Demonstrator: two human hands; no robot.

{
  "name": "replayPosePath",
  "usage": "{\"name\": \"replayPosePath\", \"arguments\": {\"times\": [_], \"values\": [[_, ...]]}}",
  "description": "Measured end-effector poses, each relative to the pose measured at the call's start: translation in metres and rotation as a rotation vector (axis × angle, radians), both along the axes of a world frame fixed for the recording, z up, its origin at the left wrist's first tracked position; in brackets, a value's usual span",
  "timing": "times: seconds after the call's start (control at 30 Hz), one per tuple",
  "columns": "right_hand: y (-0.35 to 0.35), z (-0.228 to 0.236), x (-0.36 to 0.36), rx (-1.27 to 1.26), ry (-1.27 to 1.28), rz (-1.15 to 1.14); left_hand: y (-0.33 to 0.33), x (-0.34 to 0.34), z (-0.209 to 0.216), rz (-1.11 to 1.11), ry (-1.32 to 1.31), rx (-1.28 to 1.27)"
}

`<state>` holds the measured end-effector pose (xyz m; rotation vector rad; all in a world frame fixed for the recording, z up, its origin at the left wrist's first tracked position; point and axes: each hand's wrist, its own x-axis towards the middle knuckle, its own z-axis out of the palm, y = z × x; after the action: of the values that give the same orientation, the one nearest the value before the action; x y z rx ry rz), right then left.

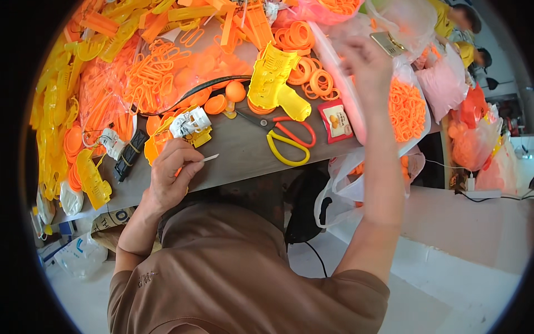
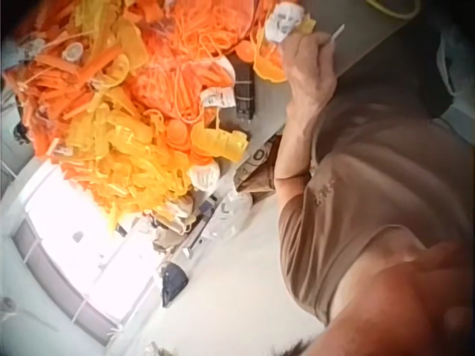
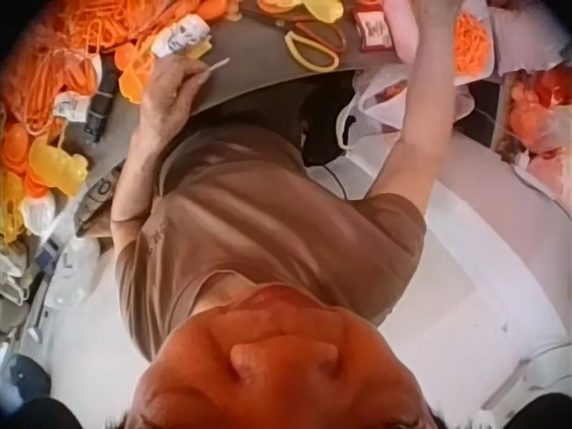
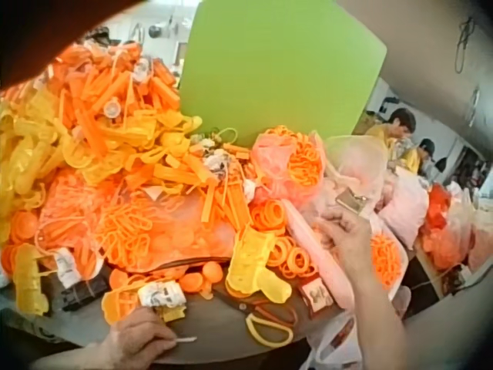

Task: Assembling internal mechanisms and outer plastic shells of toy guns on a workbench.

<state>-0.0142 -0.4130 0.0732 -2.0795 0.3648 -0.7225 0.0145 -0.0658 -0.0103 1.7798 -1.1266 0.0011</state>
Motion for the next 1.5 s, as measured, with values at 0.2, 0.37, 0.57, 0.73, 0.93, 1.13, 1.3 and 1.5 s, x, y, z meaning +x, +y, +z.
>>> {"name": "replayPosePath", "arguments": {"times": [0.2, 0.37, 0.57, 0.73, 0.93, 1.13, 1.3, 1.5], "values": [[-0.109, -0.020, 0.021, -0.393, 0.593, 0.195, 0.002, -0.005, -0.002, 0.060, 0.143, -0.020], [-0.101, -0.048, 0.033, -0.533, 0.542, 0.268, 0.001, -0.004, -0.001, 0.085, 0.241, 0.003], [-0.097, -0.031, 0.020, -0.502, 0.554, 0.134, 0.000, -0.003, 0.004, 0.096, 0.314, 0.008], [-0.013, 0.001, -0.010, 0.008, 0.050, 0.142, 0.002, -0.003, 0.007, 0.112, 0.413, -0.020], [0.135, -0.069, -0.048, 0.956, 0.110, 0.761, 0.005, -0.003, 0.011, 0.080, 0.361, -0.056], [0.166, -0.116, -0.041, 1.341, -0.013, 0.797, 0.012, 0.001, 0.007, 0.013, 0.277, -0.108], [0.173, -0.113, -0.037, 1.367, 0.020, 0.794, 0.016, 0.002, 0.002, -0.005, 0.247, -0.136], [0.179, -0.112, -0.032, 1.350, 0.021, 0.806, 0.025, 0.006, 0.002, -0.059, 0.296, -0.041]]}}
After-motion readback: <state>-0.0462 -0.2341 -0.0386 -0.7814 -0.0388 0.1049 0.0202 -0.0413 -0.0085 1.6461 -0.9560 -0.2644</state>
